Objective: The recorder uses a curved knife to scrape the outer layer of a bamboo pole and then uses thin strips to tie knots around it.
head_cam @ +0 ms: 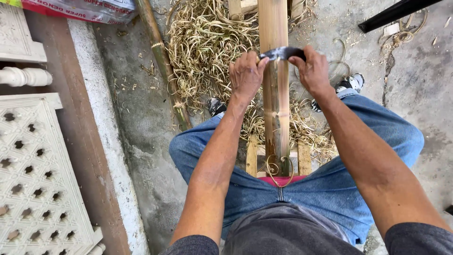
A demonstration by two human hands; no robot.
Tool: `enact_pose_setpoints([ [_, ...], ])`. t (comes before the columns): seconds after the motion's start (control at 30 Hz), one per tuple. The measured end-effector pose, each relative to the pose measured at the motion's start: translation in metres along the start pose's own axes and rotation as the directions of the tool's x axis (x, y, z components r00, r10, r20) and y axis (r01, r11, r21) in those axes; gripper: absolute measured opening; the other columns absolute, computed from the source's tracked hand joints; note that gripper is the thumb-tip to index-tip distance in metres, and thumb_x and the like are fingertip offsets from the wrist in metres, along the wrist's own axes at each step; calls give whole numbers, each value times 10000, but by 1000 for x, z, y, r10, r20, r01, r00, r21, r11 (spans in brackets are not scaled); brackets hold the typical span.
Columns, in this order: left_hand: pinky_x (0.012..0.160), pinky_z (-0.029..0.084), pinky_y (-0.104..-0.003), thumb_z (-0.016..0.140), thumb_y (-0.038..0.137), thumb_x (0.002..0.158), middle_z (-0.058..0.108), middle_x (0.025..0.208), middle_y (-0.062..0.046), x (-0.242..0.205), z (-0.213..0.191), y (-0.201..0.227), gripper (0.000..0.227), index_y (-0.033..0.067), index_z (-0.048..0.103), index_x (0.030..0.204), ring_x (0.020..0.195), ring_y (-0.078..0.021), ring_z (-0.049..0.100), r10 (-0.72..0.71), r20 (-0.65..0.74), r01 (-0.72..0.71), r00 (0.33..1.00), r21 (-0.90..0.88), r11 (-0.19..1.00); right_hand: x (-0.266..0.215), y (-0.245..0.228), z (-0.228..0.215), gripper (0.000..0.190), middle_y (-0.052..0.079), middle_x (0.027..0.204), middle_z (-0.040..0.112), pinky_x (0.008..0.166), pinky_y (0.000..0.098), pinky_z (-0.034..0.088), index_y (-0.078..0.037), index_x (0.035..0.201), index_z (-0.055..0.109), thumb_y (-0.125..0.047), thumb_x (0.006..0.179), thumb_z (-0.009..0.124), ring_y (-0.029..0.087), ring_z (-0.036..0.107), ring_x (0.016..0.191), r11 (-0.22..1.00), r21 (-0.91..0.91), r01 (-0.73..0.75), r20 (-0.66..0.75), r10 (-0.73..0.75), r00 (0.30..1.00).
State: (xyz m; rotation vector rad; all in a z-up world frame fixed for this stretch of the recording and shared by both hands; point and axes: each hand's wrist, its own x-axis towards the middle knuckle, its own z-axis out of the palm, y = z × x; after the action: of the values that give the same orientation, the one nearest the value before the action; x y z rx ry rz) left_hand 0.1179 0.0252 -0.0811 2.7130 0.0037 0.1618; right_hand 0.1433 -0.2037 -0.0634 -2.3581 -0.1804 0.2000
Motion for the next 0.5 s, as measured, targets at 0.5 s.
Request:
enact_pose_setpoints([
  [0.5, 681, 344, -399, 511, 465, 1058, 515, 769, -33, -221, -71, 63, 391, 142, 550, 842, 678, -193, 466, 16, 271, -2, 962, -52, 999, -248, 5, 14, 294, 213, 718, 648, 645, 507, 450, -59, 882, 645, -322, 1014, 658, 422, 600, 647, 997, -56, -49, 87, 54, 995],
])
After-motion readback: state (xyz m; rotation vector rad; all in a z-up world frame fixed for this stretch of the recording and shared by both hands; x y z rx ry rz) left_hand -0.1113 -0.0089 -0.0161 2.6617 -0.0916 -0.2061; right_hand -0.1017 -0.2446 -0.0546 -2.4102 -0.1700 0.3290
